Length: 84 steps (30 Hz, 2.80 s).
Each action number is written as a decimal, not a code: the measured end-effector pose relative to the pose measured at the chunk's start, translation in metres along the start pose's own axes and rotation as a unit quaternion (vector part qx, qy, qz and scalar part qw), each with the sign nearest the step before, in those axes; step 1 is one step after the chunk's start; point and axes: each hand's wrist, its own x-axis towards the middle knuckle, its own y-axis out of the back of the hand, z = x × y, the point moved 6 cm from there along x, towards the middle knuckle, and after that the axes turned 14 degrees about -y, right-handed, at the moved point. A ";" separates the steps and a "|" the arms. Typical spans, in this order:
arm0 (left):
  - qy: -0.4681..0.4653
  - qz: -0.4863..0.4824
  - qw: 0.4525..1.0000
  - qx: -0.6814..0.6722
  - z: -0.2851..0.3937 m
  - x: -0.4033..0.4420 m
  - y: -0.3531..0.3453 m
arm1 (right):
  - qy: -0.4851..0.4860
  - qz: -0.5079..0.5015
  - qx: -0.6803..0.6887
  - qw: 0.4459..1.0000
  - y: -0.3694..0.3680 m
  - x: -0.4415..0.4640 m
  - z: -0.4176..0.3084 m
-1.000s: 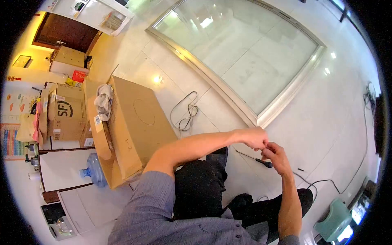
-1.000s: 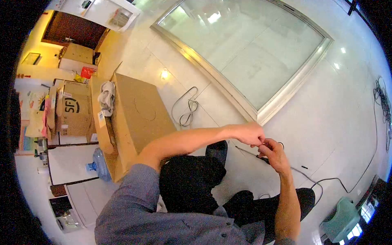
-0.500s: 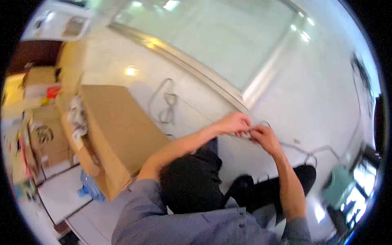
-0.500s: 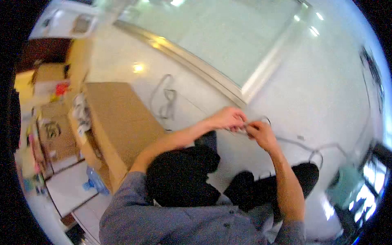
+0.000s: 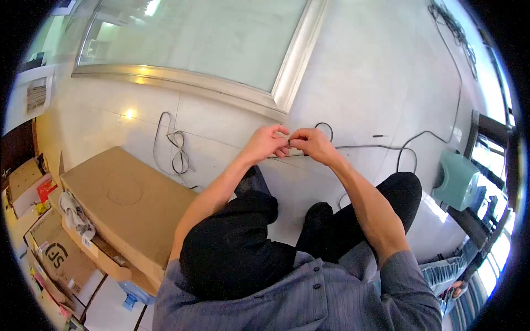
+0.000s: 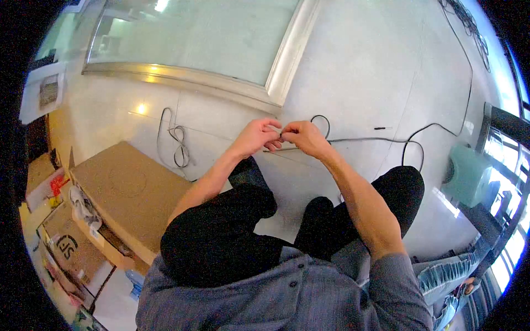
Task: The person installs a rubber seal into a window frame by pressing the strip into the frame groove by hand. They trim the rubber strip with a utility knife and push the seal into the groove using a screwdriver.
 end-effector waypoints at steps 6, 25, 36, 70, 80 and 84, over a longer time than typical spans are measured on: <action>-0.031 0.098 0.995 0.003 -0.007 0.014 0.029 | 0.019 0.039 0.046 0.998 0.014 0.027 -0.004; 0.099 0.183 0.974 -0.087 -0.035 0.033 0.058 | -0.015 0.108 0.239 0.965 0.016 0.061 0.016; 0.099 0.204 0.971 -0.078 -0.043 0.039 0.058 | -0.001 0.111 0.245 0.963 0.010 0.069 0.020; 0.083 0.212 0.971 -0.066 -0.043 0.039 0.057 | 0.035 0.147 0.135 0.979 0.015 0.074 0.014; 0.083 0.208 0.973 -0.052 -0.042 0.038 0.059 | 0.009 0.045 0.191 0.980 0.025 0.067 0.014; 0.077 0.214 0.972 -0.055 -0.041 0.036 0.058 | 0.019 0.024 0.143 0.989 0.021 0.073 0.012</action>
